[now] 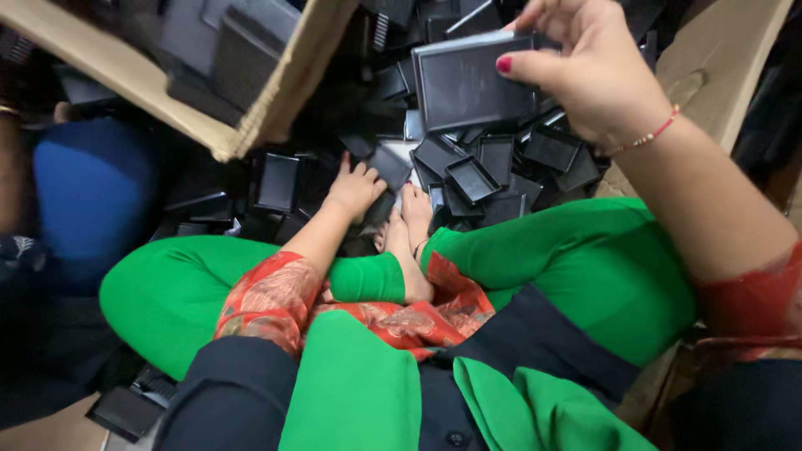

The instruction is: The person sits cross-legged on the floor and repeatedly picks up small black plastic cases from a large pile. They open each case to inspect the interior, then place it back into the pile. Another person is visible nearby doing the same task.

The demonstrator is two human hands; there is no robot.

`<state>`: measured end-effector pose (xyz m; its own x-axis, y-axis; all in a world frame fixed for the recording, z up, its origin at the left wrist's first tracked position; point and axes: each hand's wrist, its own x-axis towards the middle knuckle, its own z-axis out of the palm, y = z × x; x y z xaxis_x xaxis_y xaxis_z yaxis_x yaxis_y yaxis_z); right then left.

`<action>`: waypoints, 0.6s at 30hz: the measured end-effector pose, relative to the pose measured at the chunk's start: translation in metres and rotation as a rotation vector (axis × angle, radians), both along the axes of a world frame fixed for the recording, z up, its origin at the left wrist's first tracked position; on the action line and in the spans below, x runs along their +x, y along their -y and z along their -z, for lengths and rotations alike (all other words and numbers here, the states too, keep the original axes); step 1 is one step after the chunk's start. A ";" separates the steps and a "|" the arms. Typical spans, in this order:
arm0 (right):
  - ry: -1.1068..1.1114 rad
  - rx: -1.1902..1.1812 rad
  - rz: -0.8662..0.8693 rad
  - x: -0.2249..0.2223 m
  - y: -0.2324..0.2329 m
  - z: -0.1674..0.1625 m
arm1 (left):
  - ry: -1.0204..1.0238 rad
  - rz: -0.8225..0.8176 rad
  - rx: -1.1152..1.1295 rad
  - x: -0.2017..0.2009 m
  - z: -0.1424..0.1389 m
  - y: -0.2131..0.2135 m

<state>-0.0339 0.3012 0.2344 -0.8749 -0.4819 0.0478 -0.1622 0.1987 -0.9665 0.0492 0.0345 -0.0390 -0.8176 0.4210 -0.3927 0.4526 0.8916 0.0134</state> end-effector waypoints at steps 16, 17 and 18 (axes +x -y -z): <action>0.109 -0.341 -0.138 0.018 0.017 -0.005 | 0.462 -0.497 1.980 -0.007 -0.111 0.026; 0.010 -0.275 -0.144 0.019 0.020 -0.004 | 0.501 -0.402 2.085 -0.006 -0.118 0.021; -0.087 -0.208 -0.145 0.021 0.023 -0.001 | 0.546 -0.303 2.185 -0.005 -0.125 0.016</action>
<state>-0.0127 0.2777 0.2355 -0.7855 -0.5741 0.2313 -0.2590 -0.0345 -0.9653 0.0442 0.0188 0.0860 -0.9296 0.3053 0.2066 -0.0330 -0.6272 0.7781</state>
